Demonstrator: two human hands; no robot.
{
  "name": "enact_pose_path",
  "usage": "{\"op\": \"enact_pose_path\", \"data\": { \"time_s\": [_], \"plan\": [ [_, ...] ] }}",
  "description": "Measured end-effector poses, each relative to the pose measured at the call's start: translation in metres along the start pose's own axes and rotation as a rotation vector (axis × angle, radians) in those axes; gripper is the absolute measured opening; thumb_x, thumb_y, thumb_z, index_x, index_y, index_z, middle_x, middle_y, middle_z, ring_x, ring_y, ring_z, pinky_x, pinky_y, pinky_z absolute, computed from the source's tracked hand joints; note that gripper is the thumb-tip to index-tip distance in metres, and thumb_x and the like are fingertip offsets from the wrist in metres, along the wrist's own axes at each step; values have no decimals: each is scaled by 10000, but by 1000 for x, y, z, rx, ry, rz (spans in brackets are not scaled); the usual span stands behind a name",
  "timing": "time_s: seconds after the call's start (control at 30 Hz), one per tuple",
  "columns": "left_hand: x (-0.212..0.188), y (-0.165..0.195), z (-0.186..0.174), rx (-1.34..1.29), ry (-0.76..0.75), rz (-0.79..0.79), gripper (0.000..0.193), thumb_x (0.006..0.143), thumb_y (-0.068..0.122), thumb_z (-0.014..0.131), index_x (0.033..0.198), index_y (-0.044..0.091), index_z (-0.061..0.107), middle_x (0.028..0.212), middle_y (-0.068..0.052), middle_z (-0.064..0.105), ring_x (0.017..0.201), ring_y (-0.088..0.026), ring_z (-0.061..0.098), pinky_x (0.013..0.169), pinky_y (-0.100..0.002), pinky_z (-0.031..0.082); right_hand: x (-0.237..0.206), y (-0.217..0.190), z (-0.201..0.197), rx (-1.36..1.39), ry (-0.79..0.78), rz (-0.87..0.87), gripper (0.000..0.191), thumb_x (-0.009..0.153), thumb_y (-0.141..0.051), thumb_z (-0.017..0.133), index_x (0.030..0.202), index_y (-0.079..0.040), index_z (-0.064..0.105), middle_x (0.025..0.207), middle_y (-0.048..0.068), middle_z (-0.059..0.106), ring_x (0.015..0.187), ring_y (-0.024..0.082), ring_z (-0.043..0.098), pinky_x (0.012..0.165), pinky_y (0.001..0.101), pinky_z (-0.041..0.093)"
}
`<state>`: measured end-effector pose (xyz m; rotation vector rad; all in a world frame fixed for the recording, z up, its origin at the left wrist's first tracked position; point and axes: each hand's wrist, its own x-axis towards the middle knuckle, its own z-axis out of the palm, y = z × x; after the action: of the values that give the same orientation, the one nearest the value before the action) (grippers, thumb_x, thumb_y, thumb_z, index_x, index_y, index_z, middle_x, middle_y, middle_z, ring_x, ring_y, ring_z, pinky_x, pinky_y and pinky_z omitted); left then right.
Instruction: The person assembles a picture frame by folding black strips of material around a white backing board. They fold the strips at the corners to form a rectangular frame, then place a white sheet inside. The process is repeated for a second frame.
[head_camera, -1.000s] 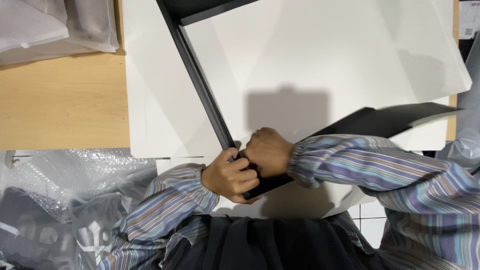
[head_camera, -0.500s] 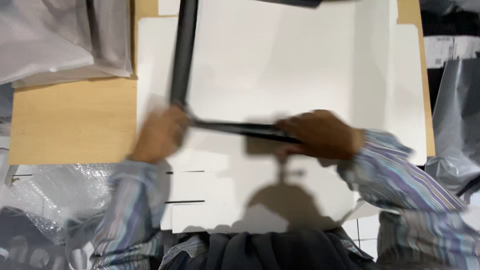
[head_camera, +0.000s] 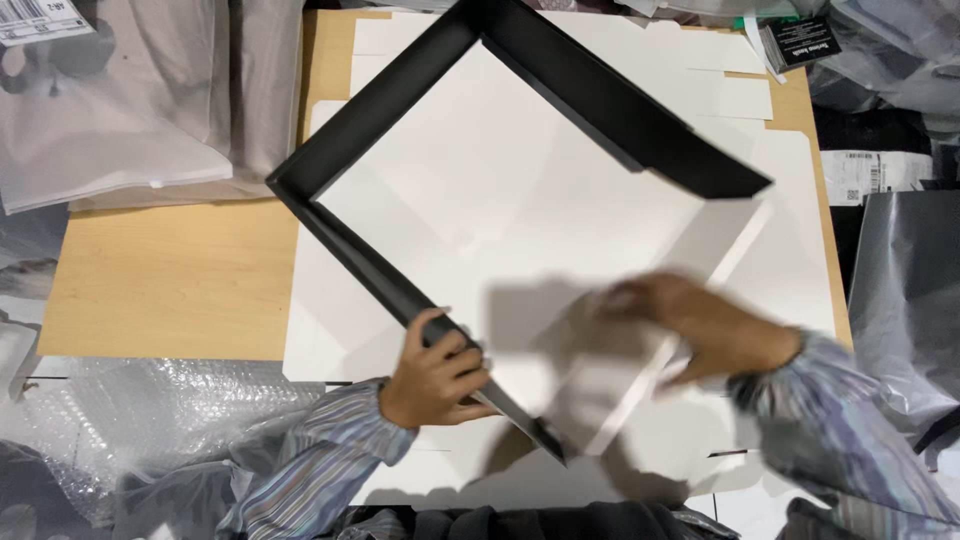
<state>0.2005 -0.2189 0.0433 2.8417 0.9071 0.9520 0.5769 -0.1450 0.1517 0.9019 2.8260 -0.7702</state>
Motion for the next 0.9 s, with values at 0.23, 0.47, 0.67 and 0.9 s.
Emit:
{"op": "enact_pose_path", "data": {
  "time_s": [0.23,0.47,0.67,0.9],
  "plan": [
    [-29,-34,-41,-82,333,-68,582,828,726,678,621,182,671,648,22,605,940,-244,633,1163,-740,192,-40,44,54,-553,98,214,924,655,49,730,1477,-315,516,1436,51,621,1231,288,626,1036,456,519],
    [-53,-16,-81,-107,188,-227,388,753,382,814,530,161,587,595,38,583,1066,-251,657,1217,-818,60,-81,-51,151,-473,254,204,794,723,79,680,1457,-187,534,1288,136,674,1012,324,721,757,387,641],
    [-53,-44,-65,-41,83,-348,84,874,47,682,826,111,707,925,-58,713,1307,-348,610,1275,-719,200,-93,-121,134,83,171,149,658,785,-123,712,1427,-97,568,1399,183,611,1225,341,603,934,405,571],
    [-15,-60,-59,20,-12,-296,316,802,-49,703,1057,120,780,787,-59,600,1021,-276,642,1240,-622,352,-135,-61,45,-325,306,258,660,634,-87,738,1263,-279,677,1489,46,540,1321,315,495,1044,502,417]
  ]
}}
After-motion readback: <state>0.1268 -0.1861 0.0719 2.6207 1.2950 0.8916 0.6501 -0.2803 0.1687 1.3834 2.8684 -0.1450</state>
